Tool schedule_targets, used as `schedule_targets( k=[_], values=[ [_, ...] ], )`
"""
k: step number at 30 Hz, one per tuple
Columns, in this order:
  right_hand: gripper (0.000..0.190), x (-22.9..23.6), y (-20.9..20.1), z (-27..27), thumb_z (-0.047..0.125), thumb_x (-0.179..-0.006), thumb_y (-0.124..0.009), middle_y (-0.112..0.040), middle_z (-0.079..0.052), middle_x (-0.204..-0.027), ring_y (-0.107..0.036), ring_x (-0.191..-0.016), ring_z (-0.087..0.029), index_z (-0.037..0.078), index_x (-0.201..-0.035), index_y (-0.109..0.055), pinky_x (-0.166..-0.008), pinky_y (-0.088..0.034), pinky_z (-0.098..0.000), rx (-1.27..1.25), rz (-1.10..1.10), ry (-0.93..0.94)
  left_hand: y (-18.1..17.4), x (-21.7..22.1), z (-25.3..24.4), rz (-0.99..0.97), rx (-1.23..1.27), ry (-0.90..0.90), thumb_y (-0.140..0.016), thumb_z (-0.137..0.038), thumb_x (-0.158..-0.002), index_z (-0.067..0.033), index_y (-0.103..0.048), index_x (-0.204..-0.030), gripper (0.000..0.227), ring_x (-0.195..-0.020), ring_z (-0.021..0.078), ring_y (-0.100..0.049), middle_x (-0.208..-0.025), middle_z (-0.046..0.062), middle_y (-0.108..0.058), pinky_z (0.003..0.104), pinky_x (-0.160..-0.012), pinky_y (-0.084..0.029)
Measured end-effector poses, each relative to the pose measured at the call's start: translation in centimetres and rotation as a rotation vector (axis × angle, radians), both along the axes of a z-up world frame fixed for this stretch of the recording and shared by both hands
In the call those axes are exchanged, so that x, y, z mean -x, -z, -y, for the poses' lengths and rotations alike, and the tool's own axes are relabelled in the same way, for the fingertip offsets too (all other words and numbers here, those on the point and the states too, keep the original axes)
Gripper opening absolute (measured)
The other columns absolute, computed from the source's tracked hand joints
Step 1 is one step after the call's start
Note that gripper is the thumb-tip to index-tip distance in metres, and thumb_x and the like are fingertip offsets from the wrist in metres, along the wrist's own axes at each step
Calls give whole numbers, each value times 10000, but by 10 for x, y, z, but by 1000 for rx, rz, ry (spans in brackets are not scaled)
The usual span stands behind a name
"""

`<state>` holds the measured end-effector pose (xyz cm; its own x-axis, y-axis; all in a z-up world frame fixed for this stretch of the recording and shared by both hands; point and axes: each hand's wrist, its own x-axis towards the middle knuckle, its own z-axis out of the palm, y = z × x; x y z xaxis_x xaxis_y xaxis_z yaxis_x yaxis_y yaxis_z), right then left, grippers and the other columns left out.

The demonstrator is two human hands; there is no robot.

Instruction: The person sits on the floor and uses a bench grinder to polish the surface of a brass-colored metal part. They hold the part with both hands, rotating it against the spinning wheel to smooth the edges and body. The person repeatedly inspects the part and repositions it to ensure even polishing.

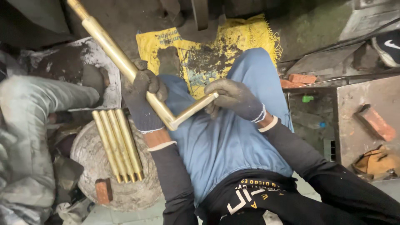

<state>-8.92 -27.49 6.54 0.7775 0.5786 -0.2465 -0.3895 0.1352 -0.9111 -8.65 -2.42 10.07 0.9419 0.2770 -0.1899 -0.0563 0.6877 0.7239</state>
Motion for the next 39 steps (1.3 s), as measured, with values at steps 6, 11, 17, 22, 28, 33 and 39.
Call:
schedule_targets(
  k=[6,11,17,22,28,33,39],
  values=[
    [288,14,-9,4,-49,-981,-555,-727,-221,-992,-755,-826,-268,-62,-1269,-561,-748,-647,-375,-51,-22,17,-9,16,-1,49,115,14,-608,-60,-999,19,-524,-1114,163,-571,157,-471,-728,63,-486,286,-520,-407],
    [304,5,-10,-1,-1,-1016,-534,-720,-211,-1031,-751,-853,-264,-41,-1318,-525,-758,-644,-383,-111,-2,-6,10,12,-1,-11,64,-24,-626,-86,-1016,-4,-550,-918,148,-565,161,-480,-722,62,-499,285,-509,-413],
    [294,-60,33,-10,154,-1077,-528,-684,-135,-1064,-724,-944,-221,-17,-1316,-532,-831,-631,-368,22,-47,-4,68,-66,-5,-208,-39,-135,-684,-98,-925,-28,-558,-885,150,-485,188,-506,-673,55,-516,326,-422,-439],
    [253,-113,103,-31,200,-1063,-535,-689,-113,-937,-693,-832,-202,-20,-1187,-560,-735,-605,-339,-438,-500,256,146,-157,0,-458,97,-234,-704,-99,-823,3,-543,-853,193,-448,241,-549,-653,106,-542,399,-395,-477],
    [141,-140,140,-35,92,-992,-533,-634,-54,-779,-569,-599,-145,-3,-1032,-630,-513,-449,-266,-370,-565,397,167,-198,13,-593,-223,-354,-682,-51,-775,62,-600,-783,140,-456,245,-594,-615,138,-591,388,-423,-475],
    [100,-139,141,-40,40,-953,-544,-559,-22,-682,-489,-512,-93,65,-856,-537,-402,-337,-229,-350,-644,496,140,-196,25,-565,-145,-319,-654,-58,-790,35,-561,-737,141,-435,244,-552,-578,130,-540,387,-398,-440],
    [126,-135,133,-37,19,-950,-550,-482,1,-644,-428,-467,-74,59,-834,-521,-387,-303,-226,-372,-532,495,134,-188,32,-561,-47,-342,-642,-51,-812,7,-540,-722,148,-417,214,-521,-575,98,-519,357,-383,-412]
  ],
)
